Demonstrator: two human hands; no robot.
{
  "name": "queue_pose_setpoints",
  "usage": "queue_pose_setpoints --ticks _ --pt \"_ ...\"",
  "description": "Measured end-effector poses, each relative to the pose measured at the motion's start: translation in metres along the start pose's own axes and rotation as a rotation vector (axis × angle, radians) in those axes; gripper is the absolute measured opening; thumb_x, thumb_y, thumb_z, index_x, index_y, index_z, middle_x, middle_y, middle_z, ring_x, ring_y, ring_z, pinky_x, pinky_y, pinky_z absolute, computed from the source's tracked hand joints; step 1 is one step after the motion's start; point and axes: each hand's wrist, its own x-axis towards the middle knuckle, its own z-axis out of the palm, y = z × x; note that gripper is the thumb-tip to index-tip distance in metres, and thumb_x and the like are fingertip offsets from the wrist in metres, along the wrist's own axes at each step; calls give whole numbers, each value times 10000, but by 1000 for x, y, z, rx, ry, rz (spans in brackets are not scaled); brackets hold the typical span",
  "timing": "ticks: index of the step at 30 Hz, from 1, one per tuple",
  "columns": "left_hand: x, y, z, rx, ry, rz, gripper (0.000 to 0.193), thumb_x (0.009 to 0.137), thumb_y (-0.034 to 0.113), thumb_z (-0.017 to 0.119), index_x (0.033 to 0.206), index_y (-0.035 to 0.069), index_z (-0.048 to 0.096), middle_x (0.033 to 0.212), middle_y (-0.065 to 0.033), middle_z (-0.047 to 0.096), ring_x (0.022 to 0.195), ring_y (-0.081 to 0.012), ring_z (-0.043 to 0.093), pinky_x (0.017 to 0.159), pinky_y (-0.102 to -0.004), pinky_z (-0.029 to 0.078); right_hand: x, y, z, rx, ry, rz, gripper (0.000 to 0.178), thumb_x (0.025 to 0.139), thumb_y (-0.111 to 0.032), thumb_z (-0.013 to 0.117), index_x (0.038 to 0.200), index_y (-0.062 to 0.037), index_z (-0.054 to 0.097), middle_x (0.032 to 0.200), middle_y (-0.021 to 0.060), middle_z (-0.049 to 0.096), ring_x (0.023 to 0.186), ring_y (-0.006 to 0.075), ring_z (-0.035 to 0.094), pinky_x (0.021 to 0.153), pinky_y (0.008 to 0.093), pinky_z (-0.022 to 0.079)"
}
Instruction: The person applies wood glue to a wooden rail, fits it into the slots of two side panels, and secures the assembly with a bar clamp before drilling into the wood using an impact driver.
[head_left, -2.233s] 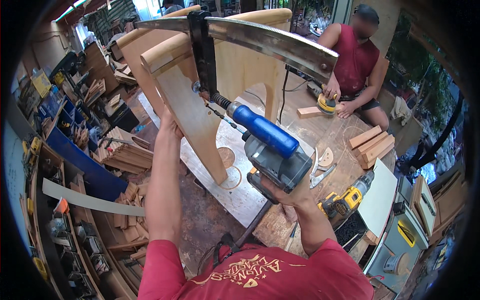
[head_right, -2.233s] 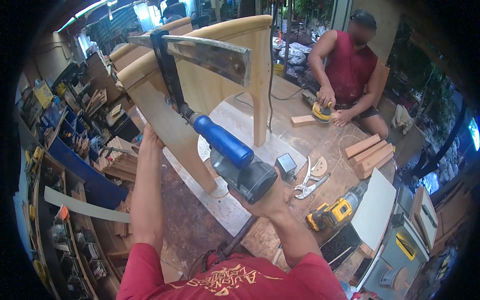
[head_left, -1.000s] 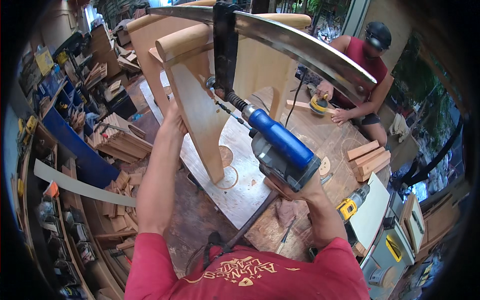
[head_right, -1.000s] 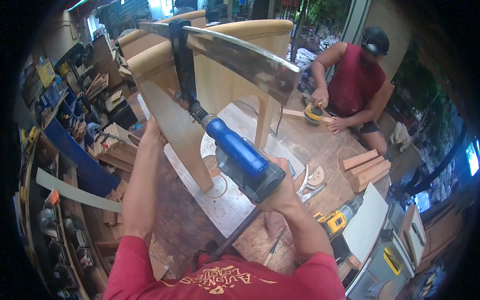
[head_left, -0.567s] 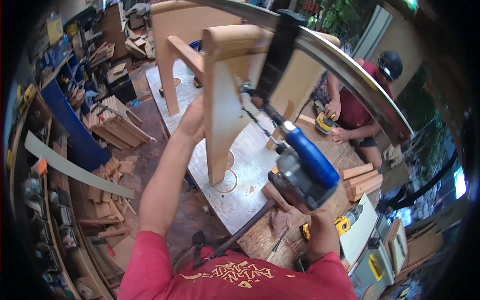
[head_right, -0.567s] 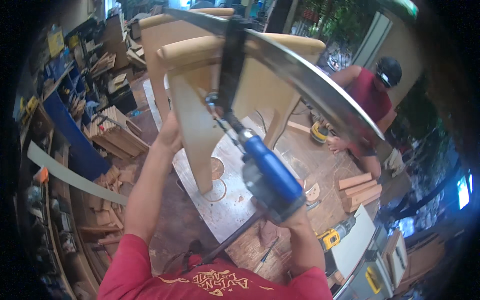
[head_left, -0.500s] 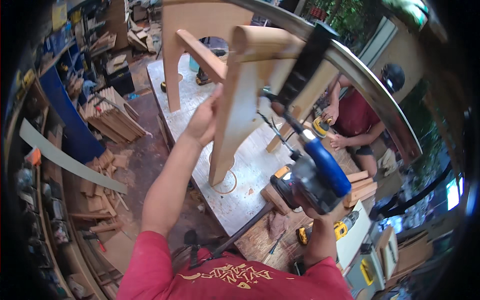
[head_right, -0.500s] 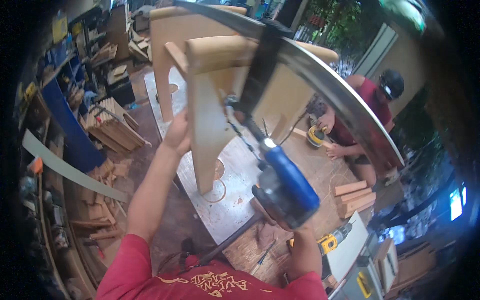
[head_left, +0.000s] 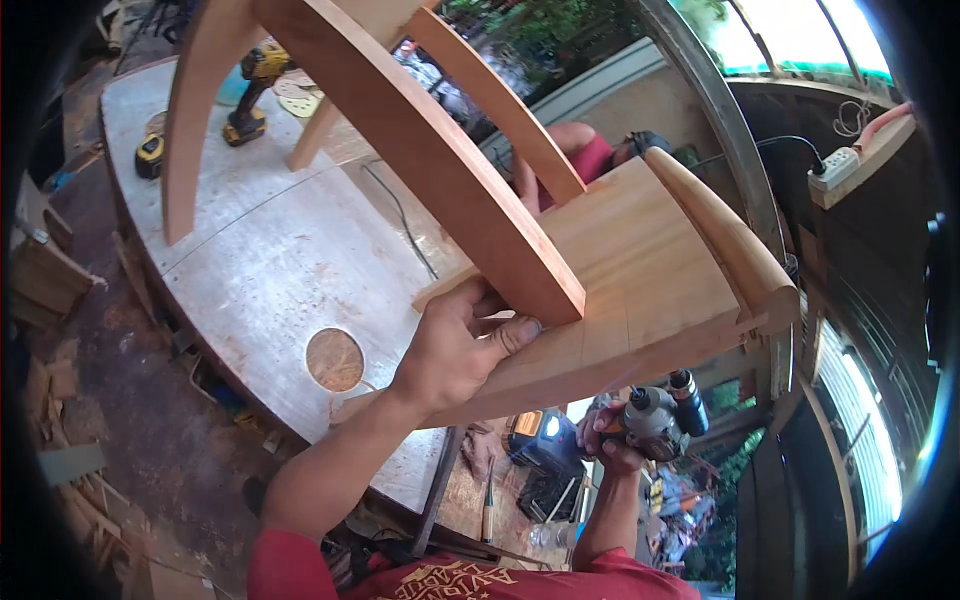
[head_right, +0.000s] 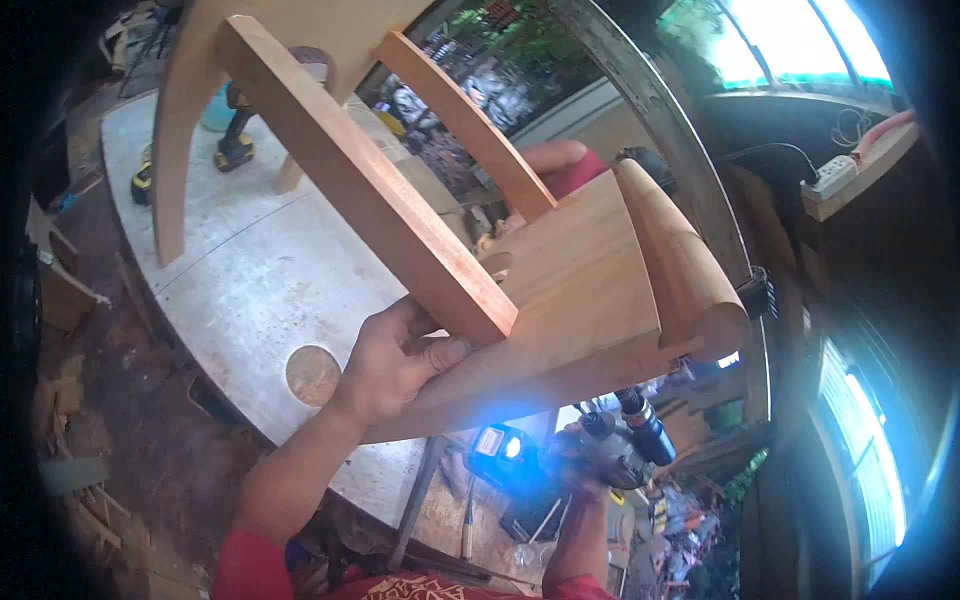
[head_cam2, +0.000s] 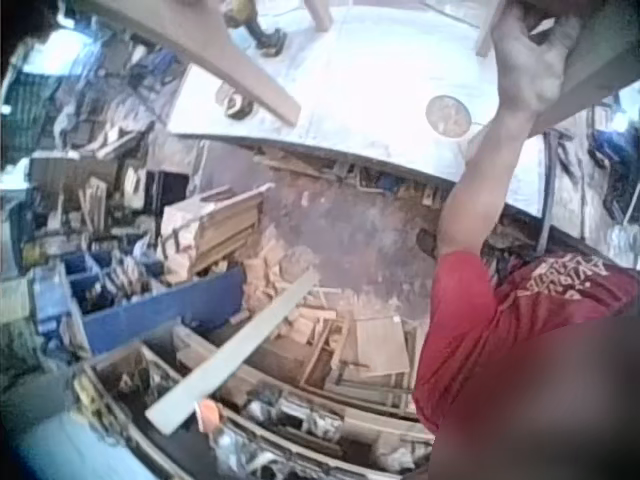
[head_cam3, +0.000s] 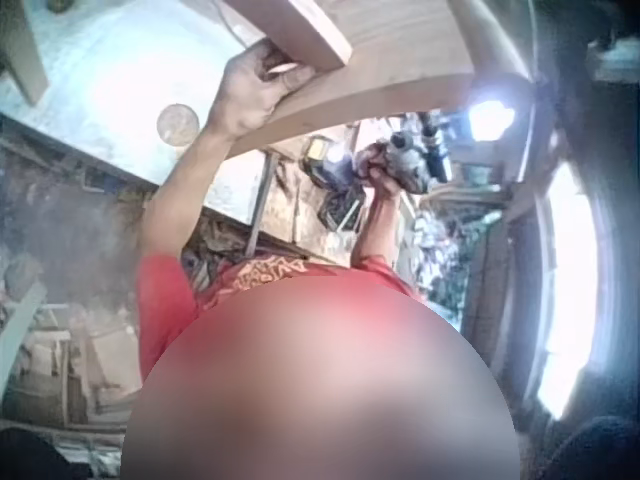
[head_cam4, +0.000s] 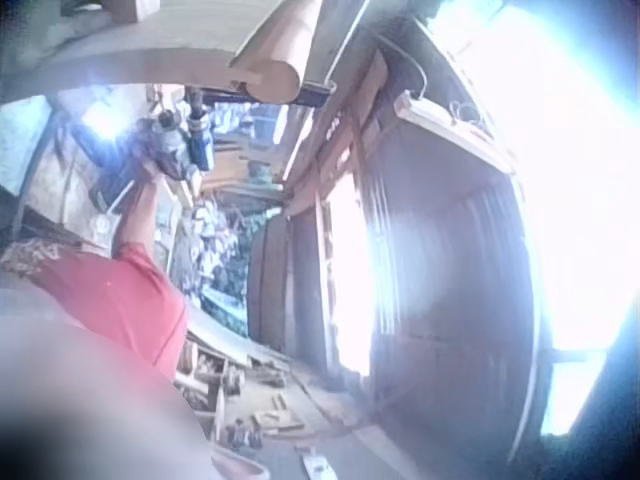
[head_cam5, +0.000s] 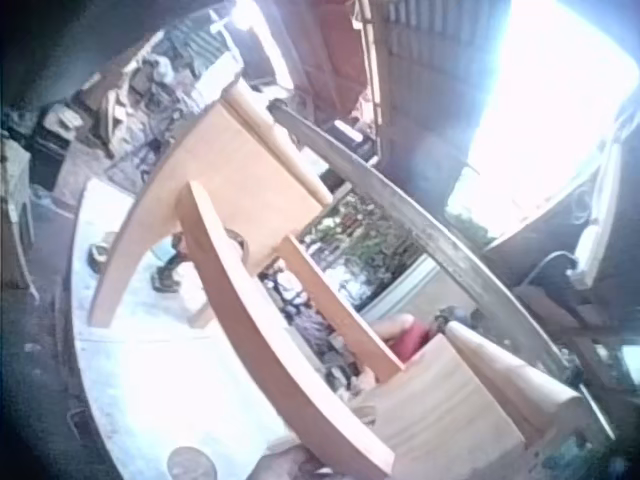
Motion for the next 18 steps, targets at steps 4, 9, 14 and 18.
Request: queue_pose_setpoints --ticks 4,9,14,18 --pt "-2 -5 -2 -1 35 26 425 938 186 670 1262 -48 527 1154 -143 664 1062 -180 626 897 -315 512 34 -13 77 -126 -135 -52 604 789 -56 710 1344 -47 473 1061 52 640 653 182 595 643 384 484" --pt "-7 9 3 119 4 -9 560 925 304 685 1306 -57 490 1194 -174 642 1109 -189 605 947 -330 479 36 -14 84 -93 -121 -70 609 783 -63 728 1339 -51 480 1059 62 643 643 183 602 641 384 489" --pt "-24 9 18 204 -85 220 937 813 364 796 1452 -59 256 1340 -204 530 1237 -206 510 1030 -355 416 18 -2 46 -158 -23 -112 639 726 -104 804 1290 -52 507 1030 70 632 651 183 605 639 383 497" --pt "-31 27 45 410 12 79 1109 715 185 876 1506 -68 141 1301 -166 558 1224 -221 517 1036 -342 399 21 -5 39 -49 196 133 428 894 -220 674 1260 -50 533 1023 90 614 708 209 615 622 338 490"
